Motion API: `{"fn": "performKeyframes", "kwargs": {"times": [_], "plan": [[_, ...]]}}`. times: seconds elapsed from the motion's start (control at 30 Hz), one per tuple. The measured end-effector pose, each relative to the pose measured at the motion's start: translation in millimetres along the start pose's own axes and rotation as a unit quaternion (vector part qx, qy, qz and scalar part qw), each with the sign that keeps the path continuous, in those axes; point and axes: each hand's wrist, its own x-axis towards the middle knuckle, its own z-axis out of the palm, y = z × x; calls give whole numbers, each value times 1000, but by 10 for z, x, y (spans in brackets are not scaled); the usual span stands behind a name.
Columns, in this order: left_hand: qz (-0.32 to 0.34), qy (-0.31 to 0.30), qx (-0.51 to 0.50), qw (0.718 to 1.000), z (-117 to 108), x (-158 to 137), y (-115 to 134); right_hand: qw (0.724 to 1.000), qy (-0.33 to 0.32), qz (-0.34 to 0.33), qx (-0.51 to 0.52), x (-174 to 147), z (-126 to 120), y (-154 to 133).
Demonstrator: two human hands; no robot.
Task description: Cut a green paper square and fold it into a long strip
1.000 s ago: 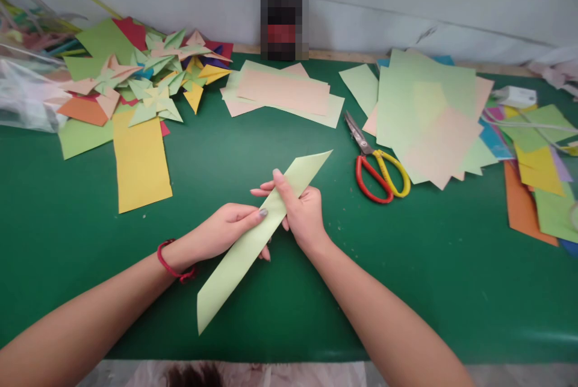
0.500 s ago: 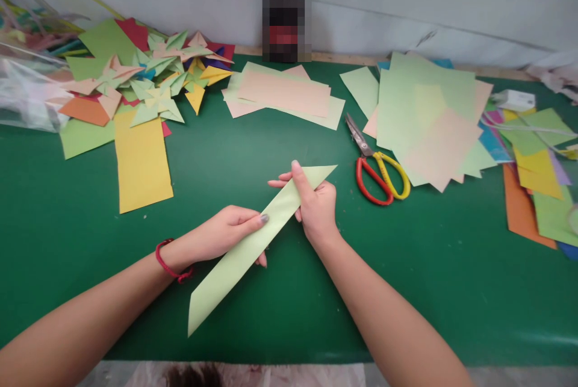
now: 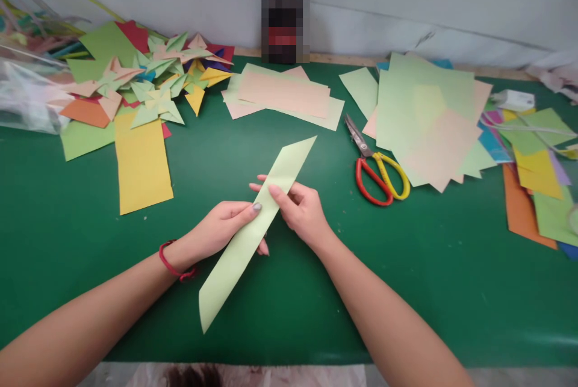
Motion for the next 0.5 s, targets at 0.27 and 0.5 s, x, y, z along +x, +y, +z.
{"fn": "performKeyframes", "kwargs": {"times": [0.27,0.5], "plan": [[-1,12,-5,1000,7,6,-2,999,-28,22,-30,-8,-19,48],[-9,15,-9,1000,16,3,13,999,-17,10,-28,-14,-6,53]]}}
